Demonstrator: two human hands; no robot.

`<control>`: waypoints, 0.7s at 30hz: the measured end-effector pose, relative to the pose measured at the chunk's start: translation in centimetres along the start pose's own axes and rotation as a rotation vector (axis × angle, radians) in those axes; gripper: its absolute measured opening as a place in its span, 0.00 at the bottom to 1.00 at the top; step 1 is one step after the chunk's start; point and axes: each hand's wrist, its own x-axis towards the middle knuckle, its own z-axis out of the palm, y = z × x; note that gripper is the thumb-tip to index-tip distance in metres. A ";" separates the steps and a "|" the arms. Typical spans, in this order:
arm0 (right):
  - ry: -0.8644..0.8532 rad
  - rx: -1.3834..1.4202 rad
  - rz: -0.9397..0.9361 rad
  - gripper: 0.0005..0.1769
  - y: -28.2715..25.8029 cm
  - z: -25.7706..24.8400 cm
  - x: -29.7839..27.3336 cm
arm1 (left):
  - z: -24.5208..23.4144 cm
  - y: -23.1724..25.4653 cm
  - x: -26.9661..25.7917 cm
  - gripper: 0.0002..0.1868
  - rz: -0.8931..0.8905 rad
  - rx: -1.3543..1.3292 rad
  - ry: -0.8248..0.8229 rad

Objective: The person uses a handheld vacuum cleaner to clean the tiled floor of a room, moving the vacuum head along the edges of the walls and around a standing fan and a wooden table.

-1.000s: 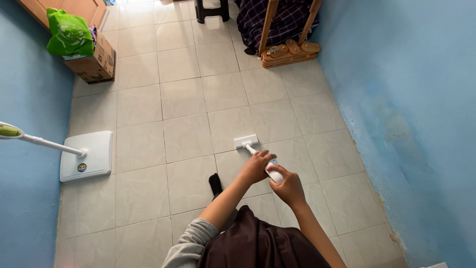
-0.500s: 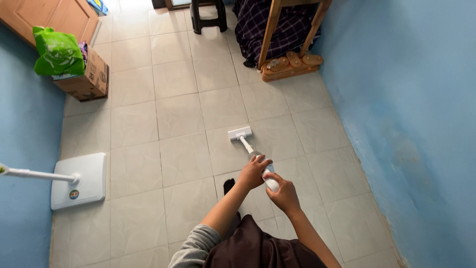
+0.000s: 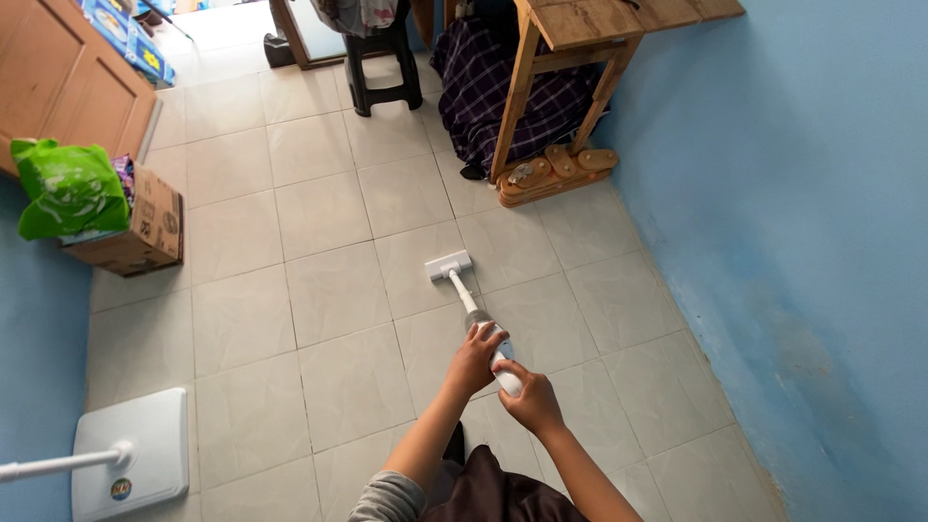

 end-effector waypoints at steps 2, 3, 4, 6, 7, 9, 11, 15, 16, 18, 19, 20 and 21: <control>-0.001 0.001 -0.007 0.19 0.4 0.4 2.2 | -0.1 -1.0 2.0 0.30 0.010 0.029 -0.005; -0.007 0.002 0.000 0.19 0.6 0.6 2.8 | 0.0 -1.4 2.6 0.30 0.015 0.043 -0.008; -0.014 0.003 0.008 0.19 0.9 0.8 3.2 | 0.1 -1.7 2.8 0.30 0.008 0.047 -0.017; 0.002 0.000 -0.024 0.20 1.5 1.0 3.3 | 0.4 -1.8 3.2 0.31 -0.004 0.055 -0.033; 0.008 0.000 -0.040 0.20 1.6 1.0 3.1 | 0.5 -1.6 3.2 0.31 -0.002 0.059 -0.039; 0.025 0.014 -0.017 0.20 1.8 0.7 2.3 | 1.0 -1.0 2.6 0.31 -0.002 0.067 -0.056; 0.029 0.024 0.011 0.19 1.9 0.1 0.7 | 1.6 -0.3 1.5 0.32 0.040 0.064 -0.040; 0.008 0.021 0.075 0.19 2.0 -2.1 -3.5 | 2.7 2.7 -1.4 0.32 0.073 0.058 -0.055; 0.000 0.018 0.095 0.19 2.0 -2.5 -4.8 | 2.9 3.6 -2.4 0.32 0.066 0.053 -0.067; -0.005 0.011 0.117 0.19 2.4 -3.3 -7.6 | 3.5 5.4 -4.6 0.31 0.057 0.044 -0.090; -0.005 0.006 0.127 0.19 2.6 -3.7 -9.0 | 3.9 6.4 -5.8 0.31 0.073 0.034 -0.082; 0.019 0.009 0.105 0.18 2.9 -4.1 -10.6 | 4.4 7.3 -7.0 0.30 0.090 0.024 -0.073; 0.044 0.012 0.083 0.18 3.2 -4.5 -12.3 | 5.0 8.2 -8.3 0.29 0.107 0.014 -0.066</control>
